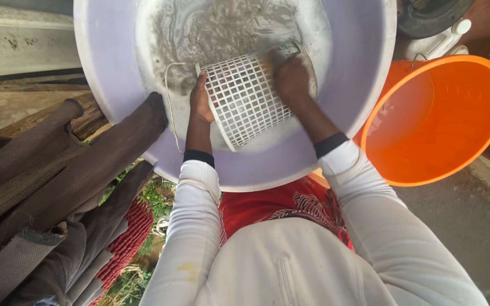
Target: The person uses a broom and a brush to wash a plastic basket in a basin of soapy water.
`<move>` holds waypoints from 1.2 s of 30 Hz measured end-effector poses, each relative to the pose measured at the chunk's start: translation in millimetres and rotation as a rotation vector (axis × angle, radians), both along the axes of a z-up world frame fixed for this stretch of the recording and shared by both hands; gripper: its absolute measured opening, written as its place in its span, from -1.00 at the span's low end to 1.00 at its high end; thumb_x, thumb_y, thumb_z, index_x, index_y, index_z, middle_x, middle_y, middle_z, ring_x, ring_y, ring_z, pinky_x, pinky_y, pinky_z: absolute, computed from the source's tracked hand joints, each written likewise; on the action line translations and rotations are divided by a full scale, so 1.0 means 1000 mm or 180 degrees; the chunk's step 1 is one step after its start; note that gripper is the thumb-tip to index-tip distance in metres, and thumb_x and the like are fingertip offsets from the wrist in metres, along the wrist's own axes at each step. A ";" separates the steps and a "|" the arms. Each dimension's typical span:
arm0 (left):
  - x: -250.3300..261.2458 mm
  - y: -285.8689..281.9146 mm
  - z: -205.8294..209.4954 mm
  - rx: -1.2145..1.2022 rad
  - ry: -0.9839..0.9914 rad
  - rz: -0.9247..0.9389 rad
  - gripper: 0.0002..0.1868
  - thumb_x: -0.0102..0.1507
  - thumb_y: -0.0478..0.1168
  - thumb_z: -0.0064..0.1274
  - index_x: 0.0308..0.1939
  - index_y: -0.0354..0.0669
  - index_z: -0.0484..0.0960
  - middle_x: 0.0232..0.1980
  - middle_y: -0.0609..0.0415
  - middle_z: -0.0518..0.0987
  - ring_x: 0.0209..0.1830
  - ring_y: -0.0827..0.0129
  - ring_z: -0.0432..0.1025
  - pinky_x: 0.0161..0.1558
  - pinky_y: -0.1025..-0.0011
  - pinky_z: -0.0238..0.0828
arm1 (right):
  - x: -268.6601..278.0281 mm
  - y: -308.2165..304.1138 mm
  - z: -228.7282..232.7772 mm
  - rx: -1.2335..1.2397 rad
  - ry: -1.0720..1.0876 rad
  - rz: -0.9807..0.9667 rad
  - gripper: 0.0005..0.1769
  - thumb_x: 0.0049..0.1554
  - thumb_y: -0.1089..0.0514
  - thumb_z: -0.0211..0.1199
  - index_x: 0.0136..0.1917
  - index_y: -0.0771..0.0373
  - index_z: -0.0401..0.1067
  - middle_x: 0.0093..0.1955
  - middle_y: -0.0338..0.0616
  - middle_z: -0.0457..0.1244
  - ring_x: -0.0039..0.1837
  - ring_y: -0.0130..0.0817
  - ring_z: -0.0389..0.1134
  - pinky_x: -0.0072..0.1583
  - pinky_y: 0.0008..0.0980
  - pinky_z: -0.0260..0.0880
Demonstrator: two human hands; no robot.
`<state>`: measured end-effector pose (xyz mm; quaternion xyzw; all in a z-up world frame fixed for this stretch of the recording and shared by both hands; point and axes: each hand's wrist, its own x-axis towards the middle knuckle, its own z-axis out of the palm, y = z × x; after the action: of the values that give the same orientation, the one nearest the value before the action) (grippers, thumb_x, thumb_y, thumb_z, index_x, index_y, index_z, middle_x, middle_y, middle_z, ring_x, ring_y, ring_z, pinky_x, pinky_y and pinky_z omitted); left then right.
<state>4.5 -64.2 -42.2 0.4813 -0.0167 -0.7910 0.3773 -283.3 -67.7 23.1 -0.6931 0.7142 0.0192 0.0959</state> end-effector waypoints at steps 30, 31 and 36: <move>-0.010 0.041 0.046 -0.0592 -0.1361 -0.0085 -0.20 0.26 0.34 -0.01 0.33 -0.19 0.49 0.20 -0.06 0.62 0.04 0.25 0.62 0.06 0.18 0.63 | 0.028 0.105 0.069 0.0199 -0.0762 0.0298 -0.43 0.26 0.12 0.08 0.54 -0.04 0.33 -0.12 0.28 0.25 -0.12 0.20 0.35 -0.08 0.10 0.41; -0.010 0.042 0.045 -0.0722 -0.1250 0.0006 -0.21 0.29 0.32 0.00 0.34 -0.23 0.49 0.21 -0.09 0.60 0.06 0.23 0.61 0.09 0.18 0.63 | 0.023 0.105 0.072 0.0216 -0.0770 0.0285 -0.43 0.26 0.12 0.08 0.54 -0.04 0.33 -0.12 0.28 0.25 -0.12 0.20 0.35 -0.08 0.10 0.41; -0.015 0.047 0.049 -0.0790 -0.1357 0.0065 -0.20 0.24 0.34 0.01 0.31 -0.20 0.47 0.17 -0.04 0.62 0.05 0.23 0.61 0.06 0.17 0.62 | 0.045 0.124 0.068 -0.0541 -0.0870 0.0211 -0.33 0.27 0.20 0.18 0.62 0.09 0.21 -0.13 0.26 0.22 -0.16 0.11 0.31 -0.14 0.03 0.43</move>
<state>-10.9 -16.9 6.3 0.5875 -0.1881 -0.6596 0.4295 -238.1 56.1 91.1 -0.7180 0.6703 -0.1326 0.1325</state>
